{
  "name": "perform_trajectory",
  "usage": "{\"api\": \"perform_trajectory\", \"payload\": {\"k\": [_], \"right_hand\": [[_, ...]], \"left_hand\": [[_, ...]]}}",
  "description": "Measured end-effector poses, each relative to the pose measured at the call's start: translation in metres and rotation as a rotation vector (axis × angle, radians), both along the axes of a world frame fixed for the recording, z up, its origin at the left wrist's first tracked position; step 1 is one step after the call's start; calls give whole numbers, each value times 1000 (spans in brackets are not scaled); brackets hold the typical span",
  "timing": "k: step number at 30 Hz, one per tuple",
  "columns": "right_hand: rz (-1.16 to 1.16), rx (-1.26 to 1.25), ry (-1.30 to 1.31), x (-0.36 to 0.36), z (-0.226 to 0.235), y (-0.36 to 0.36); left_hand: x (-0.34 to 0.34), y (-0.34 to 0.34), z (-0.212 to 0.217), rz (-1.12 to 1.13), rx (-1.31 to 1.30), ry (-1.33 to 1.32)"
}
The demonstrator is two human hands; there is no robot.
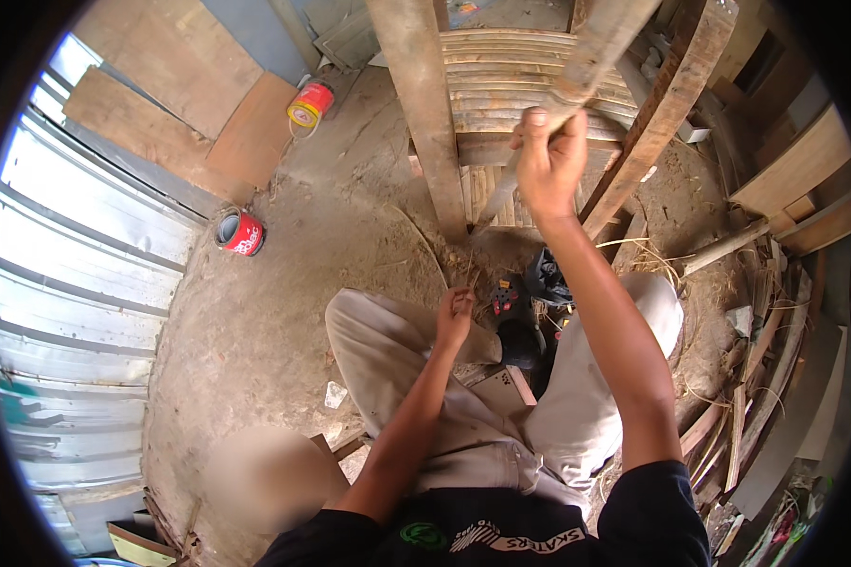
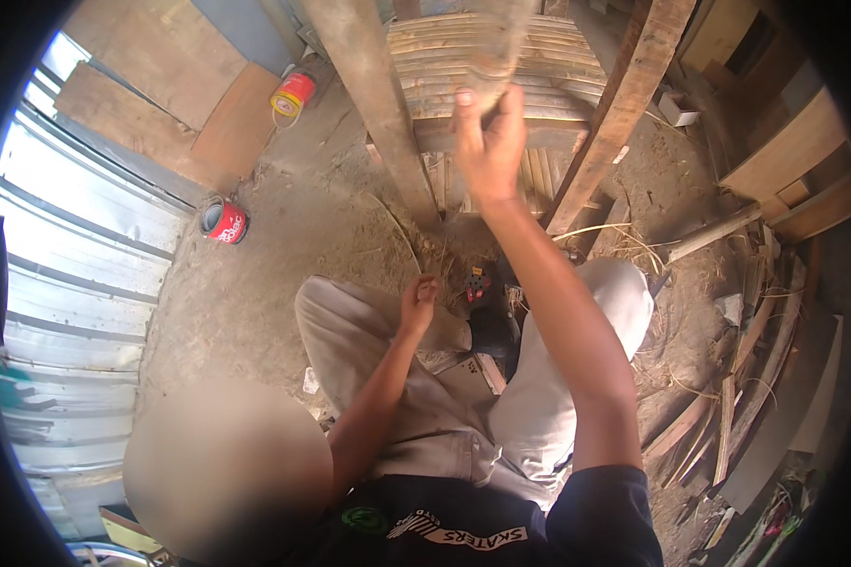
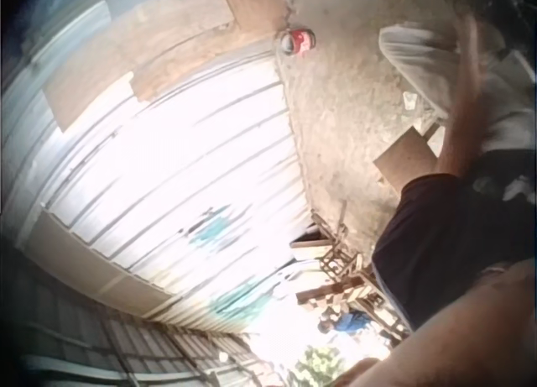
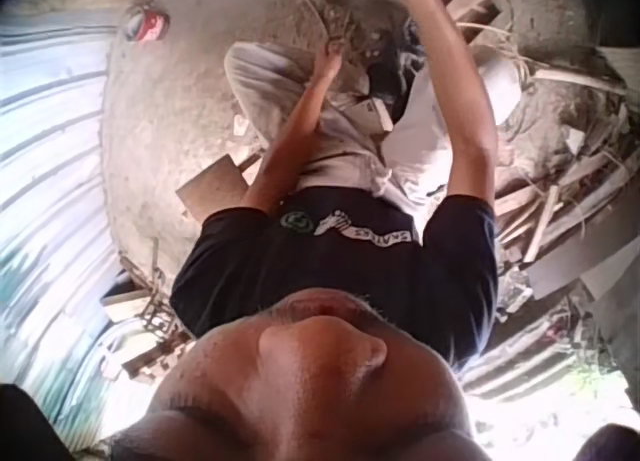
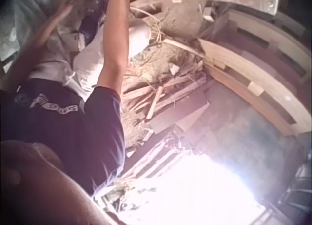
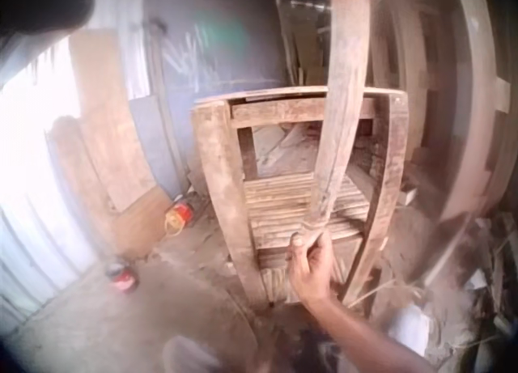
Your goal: The person disassembles a wooden chair frame by hand, removing slats and separating the legs. They then use a knife to split a bamboo pole into thin strips.
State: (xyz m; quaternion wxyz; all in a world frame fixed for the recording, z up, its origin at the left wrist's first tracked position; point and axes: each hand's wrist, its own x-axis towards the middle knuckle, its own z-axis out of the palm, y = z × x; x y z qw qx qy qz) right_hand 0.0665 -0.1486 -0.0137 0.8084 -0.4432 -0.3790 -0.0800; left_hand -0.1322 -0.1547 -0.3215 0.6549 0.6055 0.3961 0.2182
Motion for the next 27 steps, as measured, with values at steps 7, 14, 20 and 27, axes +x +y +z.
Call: {"api": "perform_trajectory", "payload": {"k": [7,14,20,27], "right_hand": [[41,22,-9,-1,3,21],[-19,3,19,8,1,48],[-31,-78,126,7,8,65],[-4,-101,114,22,7,84]], "left_hand": [[5,-5,39,134,-276,-40],[102,35,127,55,-781,-499],[164,61,180,-77,-726,-740],[160,72,174,-3,-703,-559]]}}
